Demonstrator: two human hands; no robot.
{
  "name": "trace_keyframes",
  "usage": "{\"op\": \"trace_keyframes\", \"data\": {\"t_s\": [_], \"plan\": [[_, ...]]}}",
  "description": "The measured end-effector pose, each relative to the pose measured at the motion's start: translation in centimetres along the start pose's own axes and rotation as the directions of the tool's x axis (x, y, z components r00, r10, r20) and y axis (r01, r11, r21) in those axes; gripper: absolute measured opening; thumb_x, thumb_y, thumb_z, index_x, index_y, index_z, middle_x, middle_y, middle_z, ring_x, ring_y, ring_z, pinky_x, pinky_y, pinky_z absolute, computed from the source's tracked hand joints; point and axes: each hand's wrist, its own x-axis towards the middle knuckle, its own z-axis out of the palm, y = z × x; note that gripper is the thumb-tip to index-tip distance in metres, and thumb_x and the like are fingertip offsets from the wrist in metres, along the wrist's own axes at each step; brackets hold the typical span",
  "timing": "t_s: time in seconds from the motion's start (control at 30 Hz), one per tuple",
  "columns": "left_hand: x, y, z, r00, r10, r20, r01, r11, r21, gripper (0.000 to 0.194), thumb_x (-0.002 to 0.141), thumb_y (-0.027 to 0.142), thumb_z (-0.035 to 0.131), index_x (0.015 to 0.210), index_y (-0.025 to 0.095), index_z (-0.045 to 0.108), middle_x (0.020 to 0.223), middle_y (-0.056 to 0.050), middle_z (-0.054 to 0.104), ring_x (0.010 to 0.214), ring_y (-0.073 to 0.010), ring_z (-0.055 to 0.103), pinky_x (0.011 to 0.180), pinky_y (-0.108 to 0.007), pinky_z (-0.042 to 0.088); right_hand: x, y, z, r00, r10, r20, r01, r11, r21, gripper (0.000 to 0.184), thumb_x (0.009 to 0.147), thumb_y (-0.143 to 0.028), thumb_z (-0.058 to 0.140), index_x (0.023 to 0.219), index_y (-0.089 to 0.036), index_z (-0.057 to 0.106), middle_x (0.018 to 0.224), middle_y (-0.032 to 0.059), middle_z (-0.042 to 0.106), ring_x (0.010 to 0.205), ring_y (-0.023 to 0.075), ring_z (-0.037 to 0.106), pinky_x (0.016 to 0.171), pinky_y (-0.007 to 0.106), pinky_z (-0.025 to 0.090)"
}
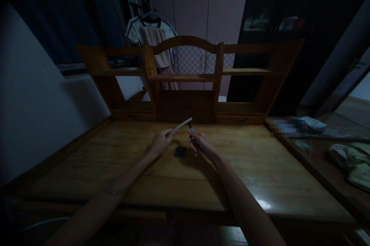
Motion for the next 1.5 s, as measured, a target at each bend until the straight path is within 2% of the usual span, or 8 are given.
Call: {"op": "trace_keyframes", "data": {"t_s": [0.17,0.37,0.53,0.7,0.9,1.13,1.37,1.5], "plan": [[0.12,-0.32,-0.31,0.995,-0.062,-0.078,0.065,0.997,0.030,0.049,0.087,0.055,0.036,0.070,0.016,0.061,0.059,0.000,0.054,0.053,-0.0105,0.043,0.053,-0.023,0.023,0.30,0.17,-0.64,0.996,0.004,-0.089,-0.003,1.000,0.010,0.040,0.079,-0.057,0.050,0.064,-0.020,0.043,0.028,-0.0101,0.033,0.022,0.0063,0.024,0.027,0.018,0.029],[-0.13,0.16,-0.18,0.999,0.035,-0.004,-0.035,0.999,-0.007,0.046,0.086,0.054,0.039,0.072,0.017,0.062,0.061,0.000,0.054,0.055,-0.0104,0.043,0.053,-0.022,0.023,0.33,0.20,-0.85,0.999,-0.036,-0.031,0.038,0.996,0.081,0.037,0.081,-0.048,0.049,0.058,-0.022,0.036,0.027,-0.0117,0.027,0.022,0.0068,0.019,0.031,0.021,0.035],[0.12,-0.31,-0.06,0.998,-0.049,-0.036,0.049,0.999,0.005,0.048,0.086,0.055,0.037,0.071,0.016,0.061,0.058,0.001,0.052,0.054,-0.0106,0.042,0.052,-0.022,0.023,0.20,0.12,-0.66,0.998,-0.037,-0.048,0.041,0.996,0.076,0.038,0.082,-0.048,0.048,0.058,-0.022,0.035,0.026,-0.0113,0.027,0.023,0.0071,0.019,0.032,0.021,0.032],[0.04,-0.05,-0.12,1.000,0.014,-0.018,-0.014,1.000,0.007,0.048,0.086,0.055,0.037,0.069,0.016,0.059,0.059,0.000,0.053,0.055,-0.0113,0.043,0.053,-0.023,0.023,0.35,0.13,-0.66,0.998,-0.043,-0.056,0.048,0.995,0.083,0.037,0.081,-0.049,0.050,0.058,-0.022,0.038,0.028,-0.0113,0.027,0.024,0.0068,0.020,0.033,0.022,0.034],[0.01,0.08,-0.31,0.998,-0.027,-0.056,0.031,0.997,0.075,0.046,0.086,0.055,0.037,0.070,0.018,0.059,0.059,-0.001,0.054,0.054,-0.0118,0.043,0.053,-0.024,0.021,0.58,0.39,-0.64,0.996,-0.042,-0.077,0.049,0.995,0.084,0.037,0.081,-0.048,0.052,0.058,-0.022,0.036,0.030,-0.0112,0.028,0.025,0.0065,0.020,0.032,0.021,0.031],[0.11,0.04,-0.40,0.998,-0.036,-0.047,0.040,0.996,0.075,0.045,0.086,0.055,0.038,0.069,0.018,0.058,0.059,0.000,0.054,0.054,-0.0118,0.043,0.052,-0.024,0.021,0.53,0.36,-0.54,0.995,-0.048,-0.083,0.055,0.996,0.075,0.038,0.080,-0.048,0.052,0.058,-0.022,0.035,0.030,-0.0116,0.026,0.025,0.0067,0.020,0.033,0.021,0.032],[-0.28,0.53,-0.16,1.000,0.024,-0.015,-0.022,0.996,0.085,0.044,0.085,0.056,0.040,0.071,0.019,0.059,0.062,-0.001,0.057,0.056,-0.0118,0.045,0.053,-0.024,0.020,0.60,0.52,-0.75,0.998,-0.053,-0.038,0.056,0.993,0.105,0.038,0.082,-0.046,0.050,0.057,-0.022,0.035,0.029,-0.0110,0.026,0.025,0.0069,0.019,0.034,0.022,0.032],[-0.19,0.38,-0.09,0.997,-0.019,-0.077,0.027,0.994,0.104,0.042,0.085,0.054,0.041,0.070,0.019,0.059,0.060,-0.002,0.056,0.054,-0.0122,0.044,0.053,-0.025,0.018,0.44,0.27,-0.62,0.999,-0.032,-0.038,0.036,0.993,0.116,0.039,0.082,-0.046,0.051,0.056,-0.022,0.034,0.029,-0.0111,0.025,0.026,0.0071,0.019,0.034,0.022,0.031]]}}
